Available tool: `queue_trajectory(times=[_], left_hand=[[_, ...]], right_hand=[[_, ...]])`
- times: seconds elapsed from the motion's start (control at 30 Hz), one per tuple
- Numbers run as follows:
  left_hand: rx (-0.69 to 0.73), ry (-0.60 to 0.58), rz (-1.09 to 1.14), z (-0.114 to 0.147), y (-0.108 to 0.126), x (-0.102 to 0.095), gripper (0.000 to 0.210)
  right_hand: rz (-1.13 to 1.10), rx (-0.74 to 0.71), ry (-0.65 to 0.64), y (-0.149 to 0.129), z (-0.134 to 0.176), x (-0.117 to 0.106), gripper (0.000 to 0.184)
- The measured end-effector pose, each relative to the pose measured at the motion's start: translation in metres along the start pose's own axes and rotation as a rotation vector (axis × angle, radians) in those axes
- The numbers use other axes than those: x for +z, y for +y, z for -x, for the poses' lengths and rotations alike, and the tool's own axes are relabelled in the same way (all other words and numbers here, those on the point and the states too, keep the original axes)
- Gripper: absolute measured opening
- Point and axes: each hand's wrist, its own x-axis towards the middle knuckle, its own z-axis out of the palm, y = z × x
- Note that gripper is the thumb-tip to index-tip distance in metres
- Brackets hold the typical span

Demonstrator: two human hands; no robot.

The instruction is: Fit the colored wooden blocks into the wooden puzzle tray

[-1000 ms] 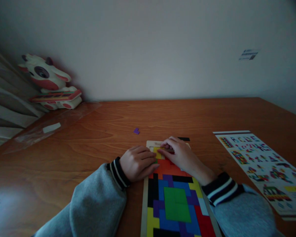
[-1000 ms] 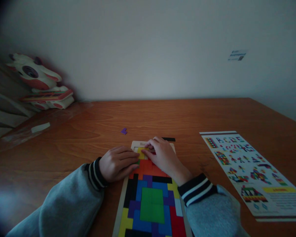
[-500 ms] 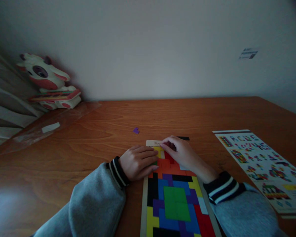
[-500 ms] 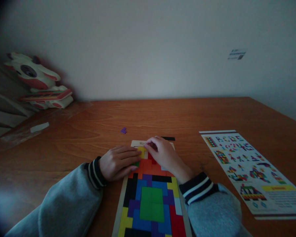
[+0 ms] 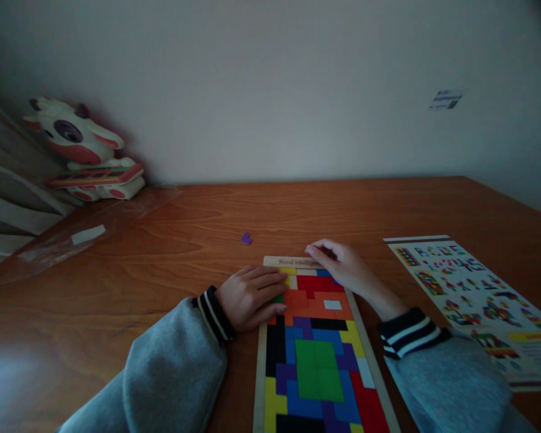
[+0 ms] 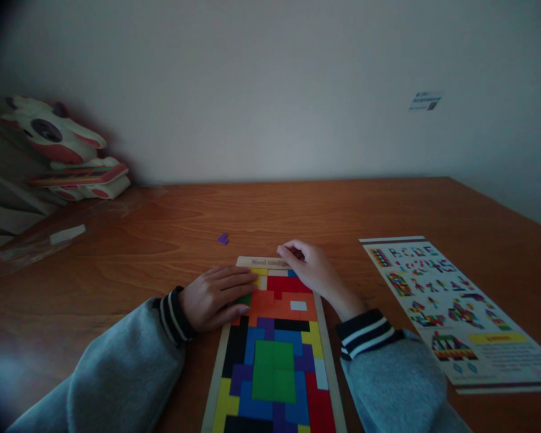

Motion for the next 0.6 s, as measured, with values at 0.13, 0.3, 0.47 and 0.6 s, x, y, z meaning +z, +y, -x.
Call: queue_trajectory(times=[0.13,0.3,0.47,0.6], left_hand=[[-0.115,0.112,-0.023,-0.0022,0.0000,-0.0029,0.027],[-0.284,0.213,-0.010,-0.0035,-0.0027,-0.0024,0.026],[-0.283,0.208,0.003,-0.0044,-0.0018,-0.0006,0.026],[-0.239,0.196,-0.006,-0.0056,0.0004,-0.0024,0.024]], right_hand=[[-0.003,0.008,0.006,-0.0005,0.0005,0.0032,0.028],[0.000,0.051,0.058,-0.0026,0.0011,0.0040,0.030],[-0.006,0.054,0.022,-0.0027,0.0016,0.0070,0.030],[-0.004,0.042,0.008,-0.0019,0.0013,0.0076,0.031]])
